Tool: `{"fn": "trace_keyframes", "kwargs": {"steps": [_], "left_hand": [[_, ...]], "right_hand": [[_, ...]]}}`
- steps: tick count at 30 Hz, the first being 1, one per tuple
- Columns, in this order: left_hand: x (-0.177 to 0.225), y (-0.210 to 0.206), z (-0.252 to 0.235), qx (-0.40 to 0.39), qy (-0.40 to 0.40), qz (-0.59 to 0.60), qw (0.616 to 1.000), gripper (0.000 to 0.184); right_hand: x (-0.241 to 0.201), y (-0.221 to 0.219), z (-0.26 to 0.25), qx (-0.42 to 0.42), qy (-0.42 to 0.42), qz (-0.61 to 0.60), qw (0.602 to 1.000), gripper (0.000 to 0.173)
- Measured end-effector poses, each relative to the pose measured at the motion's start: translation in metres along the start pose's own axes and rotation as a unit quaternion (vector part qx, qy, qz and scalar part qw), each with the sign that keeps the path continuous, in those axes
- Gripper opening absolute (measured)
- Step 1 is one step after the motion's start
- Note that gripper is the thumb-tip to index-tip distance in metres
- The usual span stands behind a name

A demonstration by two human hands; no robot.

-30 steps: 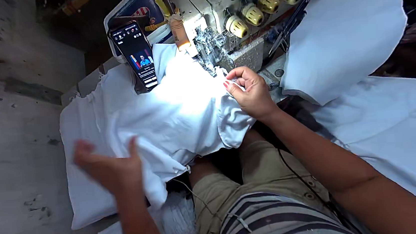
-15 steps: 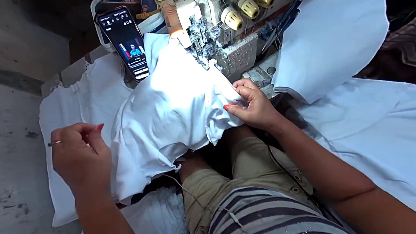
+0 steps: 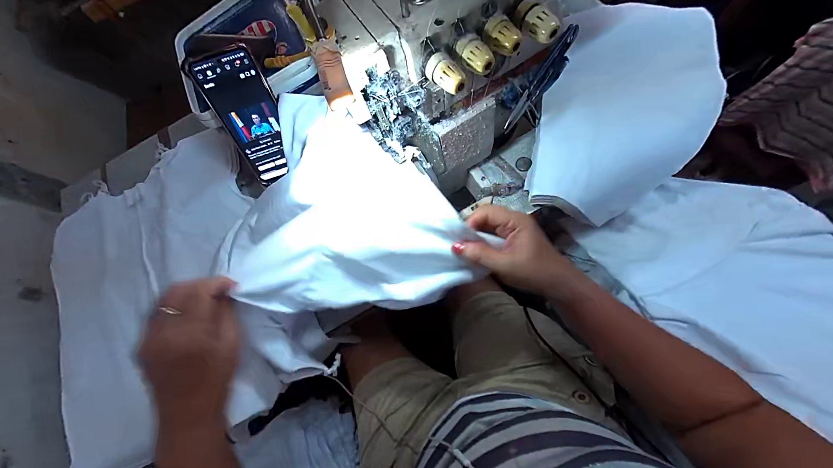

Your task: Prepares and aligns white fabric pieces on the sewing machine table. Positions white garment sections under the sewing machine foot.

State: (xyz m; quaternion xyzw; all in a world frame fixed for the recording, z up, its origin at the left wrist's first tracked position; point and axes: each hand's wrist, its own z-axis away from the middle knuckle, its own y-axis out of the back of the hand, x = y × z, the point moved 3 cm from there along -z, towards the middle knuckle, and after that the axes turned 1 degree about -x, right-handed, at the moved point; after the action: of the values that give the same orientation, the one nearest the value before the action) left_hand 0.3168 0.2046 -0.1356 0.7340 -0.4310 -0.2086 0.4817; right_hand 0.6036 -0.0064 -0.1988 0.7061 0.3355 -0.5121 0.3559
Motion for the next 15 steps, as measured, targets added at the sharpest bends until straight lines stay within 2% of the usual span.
{"fn": "trace_keyframes", "kwargs": {"steps": [2,4,6,8,10,11,13,15], "left_hand": [[-0.015,0.021,-0.047,-0.031,-0.027,-0.039,0.998,0.031],[-0.007,0.019,-0.087,-0.069,-0.013,-0.047,0.996,0.024],[0.029,0.008,-0.096,-0.07,0.037,-0.023,0.997,0.027],[0.084,-0.02,-0.062,-0.02,-0.005,0.032,0.999,0.042],[0.137,-0.067,-0.009,0.043,-0.101,0.123,0.986,0.054],[0.155,-0.089,0.009,0.077,-0.116,0.161,0.977,0.055],[0.167,-0.118,0.027,0.13,-0.07,0.237,0.96,0.053],[0.162,-0.119,0.022,0.167,0.008,0.344,0.924,0.042]], "right_hand": [[0.006,-0.027,0.007,-0.011,-0.053,-0.055,0.997,0.016],[0.015,-0.043,0.011,-0.004,-0.086,-0.092,0.992,0.018],[0.017,-0.046,0.015,0.018,-0.116,-0.091,0.989,0.012],[0.014,-0.042,0.021,0.022,-0.113,-0.042,0.992,0.015],[0.005,-0.039,0.03,0.016,-0.048,0.042,0.998,0.024],[-0.002,-0.038,0.033,0.011,-0.002,0.077,0.997,0.025],[-0.017,-0.042,0.037,0.001,0.096,0.12,0.988,0.027],[-0.019,-0.042,0.03,0.025,0.158,0.127,0.979,0.026]]}}
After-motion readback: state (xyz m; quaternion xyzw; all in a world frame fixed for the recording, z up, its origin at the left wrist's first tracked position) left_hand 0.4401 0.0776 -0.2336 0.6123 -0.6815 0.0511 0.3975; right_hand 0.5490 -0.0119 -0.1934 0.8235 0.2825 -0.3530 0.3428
